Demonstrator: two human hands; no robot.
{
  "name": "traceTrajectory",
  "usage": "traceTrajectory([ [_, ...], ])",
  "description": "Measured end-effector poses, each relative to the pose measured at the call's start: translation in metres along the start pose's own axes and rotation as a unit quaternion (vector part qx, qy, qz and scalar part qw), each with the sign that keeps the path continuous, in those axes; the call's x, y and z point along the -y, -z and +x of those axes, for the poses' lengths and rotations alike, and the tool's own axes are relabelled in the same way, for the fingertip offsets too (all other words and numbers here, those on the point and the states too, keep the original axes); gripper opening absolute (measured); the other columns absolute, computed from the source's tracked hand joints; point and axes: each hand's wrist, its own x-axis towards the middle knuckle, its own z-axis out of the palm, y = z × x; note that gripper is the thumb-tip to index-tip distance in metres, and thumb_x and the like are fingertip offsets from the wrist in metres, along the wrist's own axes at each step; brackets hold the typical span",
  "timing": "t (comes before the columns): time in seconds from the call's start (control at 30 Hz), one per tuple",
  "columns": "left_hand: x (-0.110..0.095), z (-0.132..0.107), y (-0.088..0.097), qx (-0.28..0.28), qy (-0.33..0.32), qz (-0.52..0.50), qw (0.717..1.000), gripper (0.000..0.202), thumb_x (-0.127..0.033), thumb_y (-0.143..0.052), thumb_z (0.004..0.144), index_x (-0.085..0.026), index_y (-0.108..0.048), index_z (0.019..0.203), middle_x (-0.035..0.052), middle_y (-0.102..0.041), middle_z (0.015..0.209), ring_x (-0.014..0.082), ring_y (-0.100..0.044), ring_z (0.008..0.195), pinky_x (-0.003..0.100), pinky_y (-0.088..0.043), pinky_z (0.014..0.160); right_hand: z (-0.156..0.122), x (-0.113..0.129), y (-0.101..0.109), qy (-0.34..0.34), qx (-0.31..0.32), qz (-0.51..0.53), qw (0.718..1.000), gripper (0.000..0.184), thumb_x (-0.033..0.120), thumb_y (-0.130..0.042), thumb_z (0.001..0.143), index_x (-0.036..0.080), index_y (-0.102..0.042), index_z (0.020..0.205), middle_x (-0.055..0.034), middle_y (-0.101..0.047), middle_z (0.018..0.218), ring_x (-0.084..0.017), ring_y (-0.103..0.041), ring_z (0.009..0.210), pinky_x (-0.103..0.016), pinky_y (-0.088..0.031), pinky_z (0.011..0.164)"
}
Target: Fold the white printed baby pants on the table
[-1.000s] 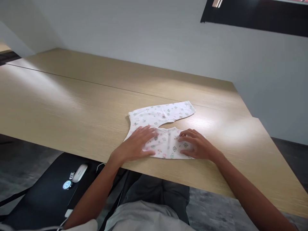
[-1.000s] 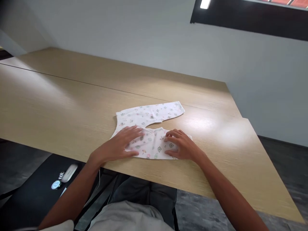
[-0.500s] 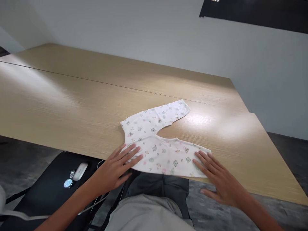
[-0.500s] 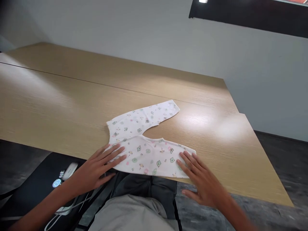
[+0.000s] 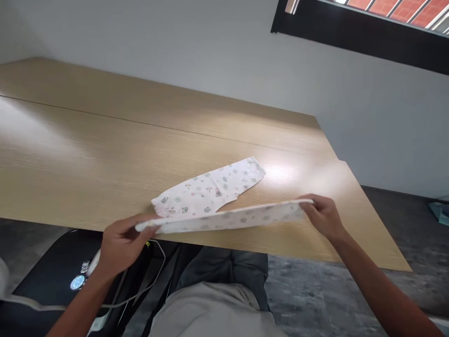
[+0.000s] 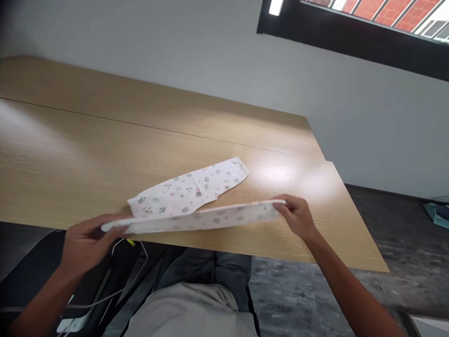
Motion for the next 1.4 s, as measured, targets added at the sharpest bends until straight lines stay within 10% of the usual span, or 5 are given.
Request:
traceTrajectory([
  [0.37,0.022,0.074,-0.026,-0.045,0.210,-0.176,0.961,0.056,-0.060,-0.080,0.069,-0.014,-0.071,0.100,0.0045,-0.070,0.082,0.0160,-0.062,0.064,0.020,-0.048,0.051,0.180,-0.025,-0.074,-0.253,0.088,0.157,0.951,0.030,0.040,-0.080,0.080,0.014,-0.064,0.080,-0.0044,-0.064,0.069,-0.015,-0.060,0.058,-0.021,-0.048,0.045],
  [0.67,0.007,0.055,-0.014,0.098,0.108,-0.086,0.986,0.070,-0.053,-0.072,0.082,-0.024,-0.048,0.142,0.0081,-0.058,0.132,0.0222,-0.062,0.108,0.027,-0.055,0.087,0.191,-0.037,-0.079,-0.289,0.142,0.117,0.940,0.008,0.017,-0.076,0.085,0.015,-0.069,0.089,-0.0087,-0.070,0.081,-0.017,-0.065,0.064,-0.022,-0.051,0.049],
  [1.0,0.007,0.043,-0.022,0.104,0.003,0.088,0.991,0.038,-0.047,-0.054,0.092,-0.022,-0.077,0.110,0.0040,-0.062,0.087,0.0107,-0.042,0.054,0.024,-0.039,0.053,0.184,-0.031,-0.076,-0.284,0.130,0.105,0.944,0.016,0.007,-0.069,0.085,0.017,-0.064,0.096,-0.0079,-0.070,0.086,-0.017,-0.065,0.065,-0.024,-0.051,0.050],
  [1.2,0.010,0.045,-0.019,0.090,0.056,0.006,0.994,0.051,-0.050,-0.060,0.088,-0.018,-0.066,0.128,0.0069,-0.065,0.122,0.0232,-0.060,0.101,0.028,-0.049,0.084,0.181,-0.040,-0.084,-0.257,0.094,0.049,0.961,0.022,0.007,-0.070,0.081,0.017,-0.064,0.100,-0.0054,-0.069,0.084,-0.016,-0.064,0.062,-0.024,-0.050,0.050],
  [1.4,0.015,0.051,-0.016,0.122,0.177,-0.076,0.974,0.063,-0.052,-0.068,0.080,-0.015,-0.064,0.131,0.0028,-0.064,0.075,0.0136,-0.049,0.057,0.021,-0.034,0.048,0.177,-0.044,-0.088,-0.232,0.056,-0.019,0.971,0.026,0.011,-0.072,0.081,0.015,-0.066,0.107,-0.0074,-0.070,0.096,-0.015,-0.065,0.068,-0.023,-0.050,0.056],
])
